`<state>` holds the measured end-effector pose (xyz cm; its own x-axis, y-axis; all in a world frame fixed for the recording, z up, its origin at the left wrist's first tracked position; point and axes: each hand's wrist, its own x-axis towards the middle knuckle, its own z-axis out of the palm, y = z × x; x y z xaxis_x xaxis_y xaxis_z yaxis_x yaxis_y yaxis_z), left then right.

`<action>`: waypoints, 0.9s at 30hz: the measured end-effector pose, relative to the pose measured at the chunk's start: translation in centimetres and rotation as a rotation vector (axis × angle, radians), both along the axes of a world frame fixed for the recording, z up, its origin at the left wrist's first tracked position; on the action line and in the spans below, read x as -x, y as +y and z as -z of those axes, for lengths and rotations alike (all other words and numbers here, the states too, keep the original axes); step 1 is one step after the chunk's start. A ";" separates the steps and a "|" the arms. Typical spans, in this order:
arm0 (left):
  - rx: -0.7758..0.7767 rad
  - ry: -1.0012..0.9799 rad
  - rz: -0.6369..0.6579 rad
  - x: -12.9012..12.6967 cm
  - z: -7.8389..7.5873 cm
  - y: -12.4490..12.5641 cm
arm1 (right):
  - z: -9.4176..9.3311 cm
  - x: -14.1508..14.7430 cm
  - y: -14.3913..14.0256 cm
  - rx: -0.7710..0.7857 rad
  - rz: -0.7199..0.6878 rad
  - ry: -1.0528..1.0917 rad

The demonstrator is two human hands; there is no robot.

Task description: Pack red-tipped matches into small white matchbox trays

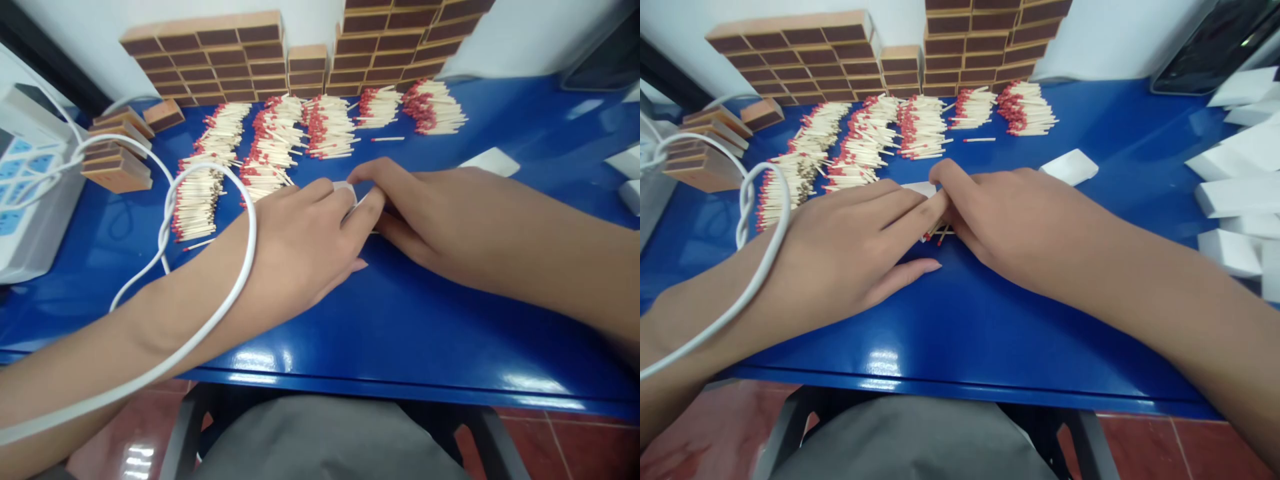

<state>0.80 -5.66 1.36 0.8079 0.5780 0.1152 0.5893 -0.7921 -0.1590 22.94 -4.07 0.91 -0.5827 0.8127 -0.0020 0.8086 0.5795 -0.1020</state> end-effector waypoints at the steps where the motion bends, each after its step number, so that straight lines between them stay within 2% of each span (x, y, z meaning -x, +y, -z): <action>1: 0.001 -0.002 0.003 0.0 0.0 0.0 | 0.0 0.0 0.0 -0.004 -0.004 -0.002; 16: -0.079 -0.104 0.027 0.3 0.4 0.6 | 0.0 0.0 0.3 0.057 -0.026 0.067; 27: -0.114 -0.158 0.049 0.4 0.5 0.9 | 0.0 0.0 0.4 0.032 -0.049 0.074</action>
